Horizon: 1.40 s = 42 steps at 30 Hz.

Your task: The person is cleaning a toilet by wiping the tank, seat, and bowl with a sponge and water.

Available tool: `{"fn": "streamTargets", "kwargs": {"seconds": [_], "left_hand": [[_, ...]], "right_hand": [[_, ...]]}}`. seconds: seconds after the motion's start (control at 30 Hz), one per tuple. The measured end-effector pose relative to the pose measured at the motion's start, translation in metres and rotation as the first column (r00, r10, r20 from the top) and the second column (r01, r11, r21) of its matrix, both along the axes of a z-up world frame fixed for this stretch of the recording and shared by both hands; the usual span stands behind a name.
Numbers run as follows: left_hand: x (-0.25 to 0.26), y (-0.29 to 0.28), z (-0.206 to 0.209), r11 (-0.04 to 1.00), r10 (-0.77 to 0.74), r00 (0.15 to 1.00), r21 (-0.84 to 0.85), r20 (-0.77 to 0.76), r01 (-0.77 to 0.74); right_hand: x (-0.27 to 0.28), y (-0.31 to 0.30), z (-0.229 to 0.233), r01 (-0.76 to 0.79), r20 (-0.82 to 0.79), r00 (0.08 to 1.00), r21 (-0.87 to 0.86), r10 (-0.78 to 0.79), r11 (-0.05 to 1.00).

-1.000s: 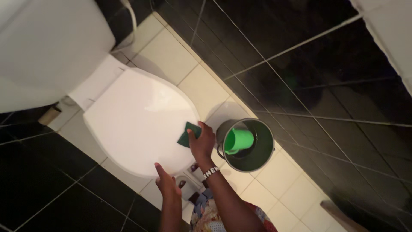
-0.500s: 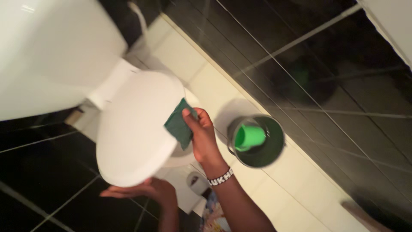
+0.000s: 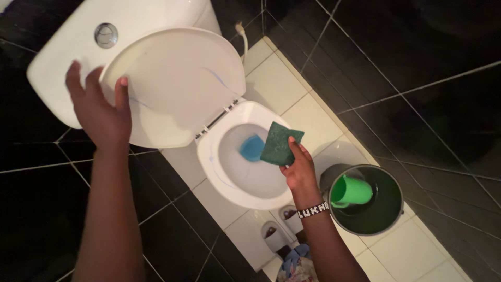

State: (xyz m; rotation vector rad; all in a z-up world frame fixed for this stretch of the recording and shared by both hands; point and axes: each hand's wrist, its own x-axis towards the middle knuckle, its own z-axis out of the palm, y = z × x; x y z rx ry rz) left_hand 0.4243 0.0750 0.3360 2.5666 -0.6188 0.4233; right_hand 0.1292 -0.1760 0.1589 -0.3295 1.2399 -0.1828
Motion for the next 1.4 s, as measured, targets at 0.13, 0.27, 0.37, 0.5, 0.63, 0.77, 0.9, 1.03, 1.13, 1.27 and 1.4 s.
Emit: {"fn": "streamTargets", "kwargs": {"seconds": [0.13,0.27,0.37,0.5,0.63,0.77,0.9,1.03,1.13,1.27,1.4], "left_hand": [[0.045,0.009,-0.003,0.983,-0.164,0.975,0.062,-0.146,0.175],[0.071,0.028,-0.003,0.906,-0.405,0.91,0.093,-0.086,0.412],[0.081,0.036,-0.002,0.86,-0.478,0.874,0.156,-0.091,0.486],[0.074,0.041,-0.01,0.92,-0.376,0.924,0.09,-0.071,0.381],[0.076,0.046,-0.015,0.927,-0.344,0.931,0.111,-0.123,0.358],[0.079,0.038,-0.007,0.912,-0.372,0.924,0.15,-0.084,0.381],[0.074,0.033,-0.001,0.921,-0.348,0.929,0.14,-0.123,0.363],[0.075,0.031,0.0,0.918,-0.357,0.927,0.139,-0.117,0.372],[0.069,0.033,0.001,0.923,-0.35,0.931,0.133,-0.109,0.362],[0.069,0.029,0.003,0.928,-0.338,0.935,0.126,-0.108,0.35],[0.07,0.031,0.002,0.925,-0.346,0.93,0.119,-0.127,0.361]], "right_hand": [[0.024,0.003,-0.032,-0.05,0.166,0.986,0.127,0.028,0.991],[0.067,0.011,-0.052,0.053,0.254,0.966,-0.023,-0.045,0.998],[0.111,0.024,-0.068,0.15,0.299,0.946,-0.064,-0.125,0.987],[0.193,0.061,-0.081,0.231,0.328,0.934,-0.25,-0.142,0.94],[0.254,0.102,-0.057,0.184,0.274,0.956,-0.28,-0.105,0.942],[0.285,0.121,-0.015,0.277,0.219,0.957,-0.489,-0.191,0.827],[0.297,0.201,0.05,0.168,0.242,0.957,-0.911,0.159,0.377],[0.297,0.192,0.024,0.261,0.266,0.936,-0.964,0.23,0.052],[0.3,0.142,-0.046,0.31,0.345,0.938,-0.82,-0.017,0.481],[0.314,0.087,-0.068,0.285,0.092,0.928,-0.801,-0.362,0.527],[0.317,0.181,-0.003,0.206,0.203,0.976,-0.978,0.083,-0.021]]}}
